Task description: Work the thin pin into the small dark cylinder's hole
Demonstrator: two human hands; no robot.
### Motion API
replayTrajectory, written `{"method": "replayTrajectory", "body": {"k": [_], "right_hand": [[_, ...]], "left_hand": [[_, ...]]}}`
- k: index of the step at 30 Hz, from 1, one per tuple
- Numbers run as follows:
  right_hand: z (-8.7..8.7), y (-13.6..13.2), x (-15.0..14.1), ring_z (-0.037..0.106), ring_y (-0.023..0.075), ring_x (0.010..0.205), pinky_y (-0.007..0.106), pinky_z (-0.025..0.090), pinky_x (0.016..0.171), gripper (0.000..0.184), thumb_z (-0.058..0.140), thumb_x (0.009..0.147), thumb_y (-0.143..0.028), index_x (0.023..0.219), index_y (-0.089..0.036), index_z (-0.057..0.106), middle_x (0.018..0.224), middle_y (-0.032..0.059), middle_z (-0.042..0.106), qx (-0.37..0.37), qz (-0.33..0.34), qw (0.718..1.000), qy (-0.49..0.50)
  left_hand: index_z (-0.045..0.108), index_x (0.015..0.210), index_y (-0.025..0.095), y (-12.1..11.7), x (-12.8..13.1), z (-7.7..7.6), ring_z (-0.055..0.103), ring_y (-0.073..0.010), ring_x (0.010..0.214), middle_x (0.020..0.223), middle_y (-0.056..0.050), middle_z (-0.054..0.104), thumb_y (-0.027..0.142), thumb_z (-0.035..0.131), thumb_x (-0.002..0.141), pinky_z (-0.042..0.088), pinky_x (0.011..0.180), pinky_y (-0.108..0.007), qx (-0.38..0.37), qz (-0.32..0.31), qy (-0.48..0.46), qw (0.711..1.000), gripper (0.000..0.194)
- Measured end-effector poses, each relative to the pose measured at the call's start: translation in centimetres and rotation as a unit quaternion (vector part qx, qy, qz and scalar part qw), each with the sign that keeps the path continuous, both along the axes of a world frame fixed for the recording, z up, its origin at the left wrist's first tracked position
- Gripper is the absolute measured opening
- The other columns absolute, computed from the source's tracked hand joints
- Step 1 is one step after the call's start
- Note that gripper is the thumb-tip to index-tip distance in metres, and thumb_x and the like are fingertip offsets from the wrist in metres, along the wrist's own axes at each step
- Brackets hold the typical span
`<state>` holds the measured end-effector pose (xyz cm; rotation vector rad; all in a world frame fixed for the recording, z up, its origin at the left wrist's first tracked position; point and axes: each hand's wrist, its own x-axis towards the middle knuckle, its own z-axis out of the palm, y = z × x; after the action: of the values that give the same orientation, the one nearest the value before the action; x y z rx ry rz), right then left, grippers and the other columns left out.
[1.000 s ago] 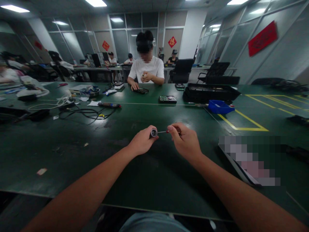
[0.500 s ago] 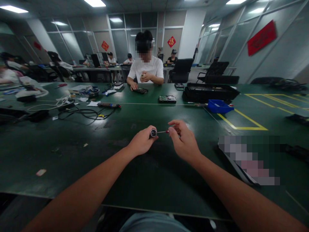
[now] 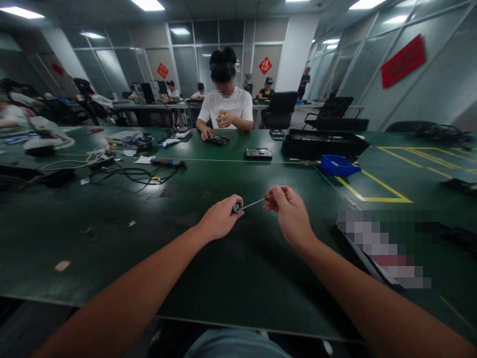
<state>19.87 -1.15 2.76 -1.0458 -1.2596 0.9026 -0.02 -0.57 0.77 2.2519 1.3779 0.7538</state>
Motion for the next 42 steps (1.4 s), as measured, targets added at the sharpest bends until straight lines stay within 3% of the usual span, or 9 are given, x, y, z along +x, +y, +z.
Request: {"method": "replayTrajectory", "body": {"k": [6,14,20,25,30,34,38,42], "right_hand": [[0.7,-1.3,-0.5,0.063,0.0171,0.071,0.034,0.049,0.069,0.025,0.05,0.097,-0.042,0.093,-0.02,0.06,0.079,0.0033,0.066,0.072,-0.025,0.989,-0.13],[1.0,-1.7,-0.4,0.067,0.0178,0.072,0.032,0.049,0.067,0.027,0.053,0.096,-0.044,0.094,-0.019,0.062,0.079,0.0044,0.07,0.074,-0.001,0.977,-0.198],[0.9,-1.8,-0.1,0.056,0.014,0.05,0.028,0.037,0.05,0.039,0.064,0.086,-0.057,0.07,-0.022,0.058,0.058,-0.0006,0.064,0.087,-0.059,0.944,-0.313],[0.8,-1.9,-0.2,0.058,0.0139,0.053,0.028,0.039,0.051,0.033,0.064,0.087,-0.052,0.076,-0.021,0.062,0.067,0.0012,0.068,0.117,-0.058,0.934,-0.333],[1.0,-2.2,-0.3,0.068,0.0196,0.075,0.03,0.046,0.06,0.02,0.06,0.092,-0.042,0.097,-0.022,0.062,0.084,0.0045,0.072,0.133,-0.002,0.934,-0.331],[1.2,-2.4,-0.3,0.067,0.0211,0.083,0.034,0.049,0.071,0.013,0.053,0.095,-0.032,0.1,-0.022,0.059,0.09,0.0058,0.07,0.161,0.038,0.926,-0.341],[1.4,-2.6,-0.3,0.065,0.0197,0.079,0.032,0.047,0.069,0.016,0.051,0.096,-0.034,0.096,-0.022,0.061,0.086,0.0042,0.069,0.162,0.057,0.922,-0.348],[1.5,-2.7,-0.4,0.059,0.0166,0.059,0.031,0.039,0.057,0.028,0.045,0.099,-0.043,0.093,-0.022,0.063,0.07,0.0009,0.065,0.127,0.017,0.925,-0.358]], "left_hand": [[0.055,0.101,0.024,-0.2,0.2,0.1,0.06,-0.0185,0.082,0.091,0.0,0.064,0.029,0.059,0.09,0.041,0.07,-0.03,-0.007,0.001,-0.014,1.0,0.013],[0.055,0.102,0.024,-0.2,0.1,0.1,0.061,-0.0199,0.083,0.092,-0.001,0.066,0.03,0.058,0.09,0.042,0.07,-0.031,-0.012,0.002,-0.012,1.0,0.014],[0.056,0.106,0.025,-0.1,-0.1,0.0,0.061,-0.0203,0.086,0.094,-0.002,0.066,0.029,0.058,0.09,0.043,0.073,-0.031,-0.016,0.01,-0.015,1.0,0.017],[0.056,0.109,0.025,-0.1,-0.1,-0.2,0.061,-0.0201,0.086,0.095,-0.001,0.066,0.03,0.058,0.09,0.042,0.072,-0.031,-0.016,0.003,-0.02,1.0,0.019],[0.055,0.106,0.025,0.0,-0.1,-0.2,0.061,-0.02,0.086,0.094,-0.001,0.066,0.03,0.058,0.09,0.042,0.072,-0.031,-0.018,0.002,-0.016,1.0,0.017],[0.055,0.103,0.024,0.0,-0.2,0.0,0.061,-0.0196,0.085,0.093,-0.001,0.065,0.03,0.057,0.09,0.042,0.071,-0.03,-0.019,0.009,-0.011,1.0,0.014],[0.055,0.103,0.025,-0.1,-0.1,0.0,0.061,-0.0194,0.084,0.092,-0.001,0.065,0.029,0.058,0.09,0.041,0.07,-0.03,-0.014,0.008,-0.013,1.0,0.014],[0.055,0.102,0.025,-0.1,0.1,0.0,0.061,-0.0196,0.084,0.091,0.0,0.065,0.029,0.057,0.09,0.041,0.07,-0.03,-0.015,0.0,-0.013,1.0,0.013]]}}
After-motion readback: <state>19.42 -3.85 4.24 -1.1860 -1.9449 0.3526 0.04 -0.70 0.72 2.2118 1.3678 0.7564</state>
